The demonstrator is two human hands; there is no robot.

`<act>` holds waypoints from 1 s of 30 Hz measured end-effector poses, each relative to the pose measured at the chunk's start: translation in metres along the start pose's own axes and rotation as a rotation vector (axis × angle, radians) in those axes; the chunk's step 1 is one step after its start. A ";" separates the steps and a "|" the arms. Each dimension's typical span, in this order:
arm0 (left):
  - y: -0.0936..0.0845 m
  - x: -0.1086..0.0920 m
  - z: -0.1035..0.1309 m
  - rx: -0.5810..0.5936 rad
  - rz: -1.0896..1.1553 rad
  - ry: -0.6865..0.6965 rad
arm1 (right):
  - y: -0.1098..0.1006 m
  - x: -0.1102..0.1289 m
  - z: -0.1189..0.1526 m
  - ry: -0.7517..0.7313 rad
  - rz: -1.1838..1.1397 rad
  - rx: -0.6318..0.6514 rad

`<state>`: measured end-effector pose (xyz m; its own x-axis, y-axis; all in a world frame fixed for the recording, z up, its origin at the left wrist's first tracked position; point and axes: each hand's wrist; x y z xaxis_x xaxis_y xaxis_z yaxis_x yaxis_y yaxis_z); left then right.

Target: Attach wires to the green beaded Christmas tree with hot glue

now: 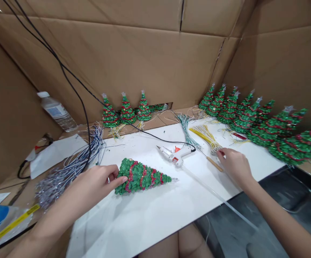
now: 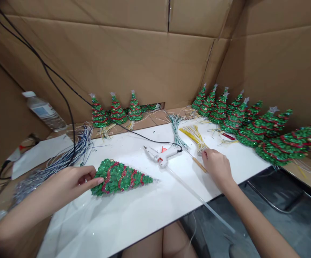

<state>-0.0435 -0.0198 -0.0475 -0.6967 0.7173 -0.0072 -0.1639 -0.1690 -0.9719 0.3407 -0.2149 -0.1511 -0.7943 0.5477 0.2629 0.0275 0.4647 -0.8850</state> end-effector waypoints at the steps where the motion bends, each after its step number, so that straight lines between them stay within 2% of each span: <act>1: 0.000 0.000 0.000 -0.009 -0.001 0.001 | -0.001 0.000 0.001 -0.009 0.014 -0.001; 8: 0.001 -0.001 -0.001 -0.021 -0.019 0.007 | -0.012 0.000 0.009 -0.105 0.027 -0.056; 13: 0.003 -0.001 -0.001 -0.033 0.012 0.008 | -0.032 0.005 0.013 -0.160 -0.024 -0.112; 18: 0.006 0.001 -0.006 -0.007 0.198 0.005 | -0.062 0.016 0.016 -0.176 -0.059 -0.194; 22: 0.012 0.009 -0.016 0.131 0.544 0.103 | -0.079 0.022 0.017 -0.160 -0.097 -0.265; 25: 0.015 0.012 -0.021 0.163 0.653 0.109 | -0.081 0.021 0.015 -0.117 -0.136 -0.252; 30: 0.017 0.011 -0.023 0.134 0.672 0.100 | -0.075 0.017 0.010 -0.065 -0.255 -0.165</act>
<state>-0.0375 0.0005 -0.0690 -0.6104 0.4854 -0.6259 0.1914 -0.6764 -0.7112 0.3193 -0.2479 -0.0840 -0.8255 0.3558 0.4381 -0.0831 0.6912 -0.7179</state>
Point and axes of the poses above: each hand's wrist, its own z-axis away from the middle knuckle, its own y-axis out of the palm, x = y × z, and after that the axes turned 13 degrees about -z, right-handed
